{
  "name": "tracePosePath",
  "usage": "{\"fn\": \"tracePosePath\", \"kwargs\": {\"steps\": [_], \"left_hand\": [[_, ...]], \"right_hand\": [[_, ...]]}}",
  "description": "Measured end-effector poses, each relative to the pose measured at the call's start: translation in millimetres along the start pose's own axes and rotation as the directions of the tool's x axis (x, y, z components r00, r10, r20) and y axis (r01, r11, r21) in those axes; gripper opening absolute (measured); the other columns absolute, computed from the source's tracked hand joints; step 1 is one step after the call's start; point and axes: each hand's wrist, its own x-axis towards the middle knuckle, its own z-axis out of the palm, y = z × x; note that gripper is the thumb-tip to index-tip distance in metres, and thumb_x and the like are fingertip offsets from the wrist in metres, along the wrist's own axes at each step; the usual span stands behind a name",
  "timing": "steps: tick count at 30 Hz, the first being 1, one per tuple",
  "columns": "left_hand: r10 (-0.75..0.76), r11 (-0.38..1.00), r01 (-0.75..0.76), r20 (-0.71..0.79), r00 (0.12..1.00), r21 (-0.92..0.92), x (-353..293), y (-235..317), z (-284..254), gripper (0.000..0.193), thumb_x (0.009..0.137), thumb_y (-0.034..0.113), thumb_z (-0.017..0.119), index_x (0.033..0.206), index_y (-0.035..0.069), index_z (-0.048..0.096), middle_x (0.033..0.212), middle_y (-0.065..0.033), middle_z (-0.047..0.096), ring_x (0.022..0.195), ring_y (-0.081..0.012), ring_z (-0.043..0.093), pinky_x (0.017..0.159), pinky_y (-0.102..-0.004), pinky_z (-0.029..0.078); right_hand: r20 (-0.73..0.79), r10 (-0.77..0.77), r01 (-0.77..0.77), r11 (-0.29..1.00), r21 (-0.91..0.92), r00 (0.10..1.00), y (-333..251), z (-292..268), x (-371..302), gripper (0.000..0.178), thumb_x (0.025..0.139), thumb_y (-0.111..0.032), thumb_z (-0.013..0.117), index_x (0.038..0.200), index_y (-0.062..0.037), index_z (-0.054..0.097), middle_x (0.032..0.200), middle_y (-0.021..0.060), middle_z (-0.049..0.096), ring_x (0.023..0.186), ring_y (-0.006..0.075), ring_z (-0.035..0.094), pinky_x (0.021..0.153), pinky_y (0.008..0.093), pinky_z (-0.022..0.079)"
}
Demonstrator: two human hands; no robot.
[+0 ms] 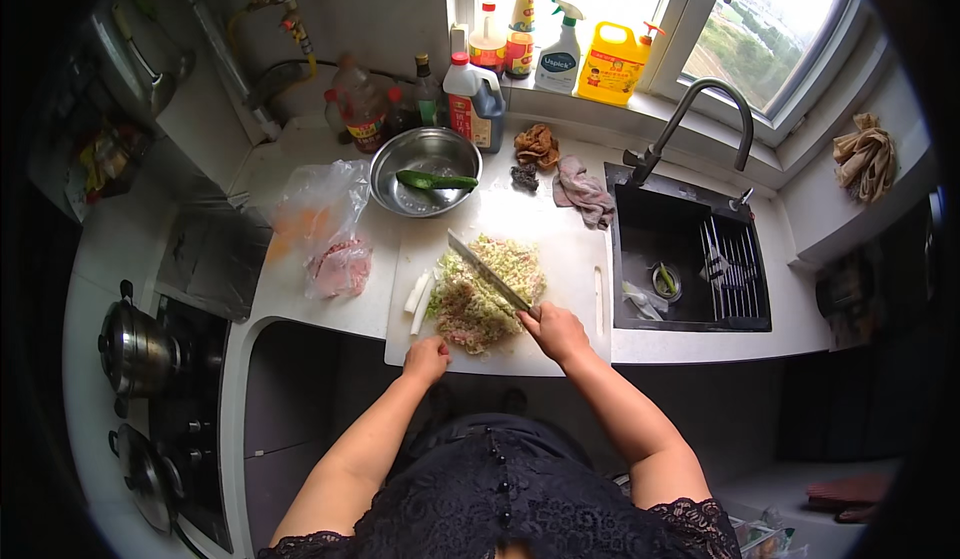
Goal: The person chops a pile of mixed vegetables on a white cutting board using a large knife. The person repeatedly gathers and cuts the vegetables into smaller pieces throughout the clip.
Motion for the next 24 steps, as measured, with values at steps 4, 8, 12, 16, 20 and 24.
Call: {"fn": "tracePosePath", "kwargs": {"steps": [4,8,12,16,20,24], "left_hand": [[0.050,0.999,-0.050,-0.069,0.996,0.011,26.8,0.7,-9.0,0.014,0.069,0.015,0.073,0.077,0.008,0.064,0.083,-0.0138,0.065,0.083,-0.0332,0.062,0.073,-0.0426,0.049],[0.023,1.000,-0.023,-0.034,0.999,0.009,13.7,-1.9,-9.2,0.014,0.069,0.015,0.073,0.077,0.008,0.064,0.083,-0.0138,0.065,0.083,-0.0332,0.062,0.073,-0.0426,0.049],[0.055,0.998,-0.053,-0.066,0.996,0.033,2.9,-6.8,6.7,0.017,0.067,0.016,0.074,0.076,0.005,0.064,0.075,-0.0128,0.065,0.073,-0.0290,0.064,0.067,-0.0386,0.050],[0.053,0.998,-0.052,-0.059,0.997,0.026,1.9,-4.1,4.8,0.017,0.067,0.016,0.074,0.076,0.005,0.064,0.075,-0.0128,0.065,0.073,-0.0288,0.064,0.068,-0.0388,0.050],[-0.027,1.000,0.027,-0.005,1.000,-0.001,-0.3,2.5,-0.6,0.015,0.070,0.016,0.073,0.078,0.007,0.063,0.085,-0.0143,0.065,0.085,-0.0323,0.062,0.074,-0.0420,0.048],[-0.033,0.999,0.033,0.011,0.999,0.011,2.8,2.9,-0.5,0.015,0.070,0.016,0.072,0.078,0.007,0.063,0.086,-0.0142,0.065,0.085,-0.0320,0.062,0.075,-0.0417,0.049]], "right_hand": [[-0.083,0.003,-0.003,1.000,-0.011,0.997,9.8,-0.4,29.4,0.049,0.085,-0.050,0.055,0.090,-0.0017,0.063,0.089,0.0223,0.064,0.087,0.0392,0.061,0.075,0.0458,0.048],[-0.055,0.000,0.001,0.999,0.032,0.998,8.1,1.2,17.9,0.053,0.085,-0.052,0.053,0.089,0.0000,0.062,0.089,0.0224,0.064,0.086,0.0392,0.061,0.075,0.0457,0.049],[-0.059,-0.006,0.003,0.999,-0.049,0.998,19.8,12.0,3.7,0.052,0.085,-0.053,0.053,0.087,-0.0010,0.063,0.085,0.0220,0.064,0.084,0.0393,0.061,0.074,0.0456,0.049],[-0.091,-0.051,0.050,0.999,-0.011,0.995,26.9,1.0,3.8,0.049,0.085,-0.049,0.056,0.084,-0.0011,0.063,0.079,0.0217,0.064,0.078,0.0395,0.061,0.071,0.0444,0.049],[-0.117,-0.021,0.034,0.994,0.107,0.993,39.0,-31.5,15.2,0.047,0.085,-0.049,0.056,0.083,-0.0024,0.065,0.079,0.0225,0.064,0.078,0.0401,0.061,0.071,0.0455,0.049],[-0.201,0.075,-0.067,0.997,0.045,0.977,79.6,-42.1,37.0,0.051,0.085,-0.051,0.053,0.081,-0.0017,0.065,0.081,0.0244,0.063,0.082,0.0411,0.060,0.072,0.0471,0.048]]}}
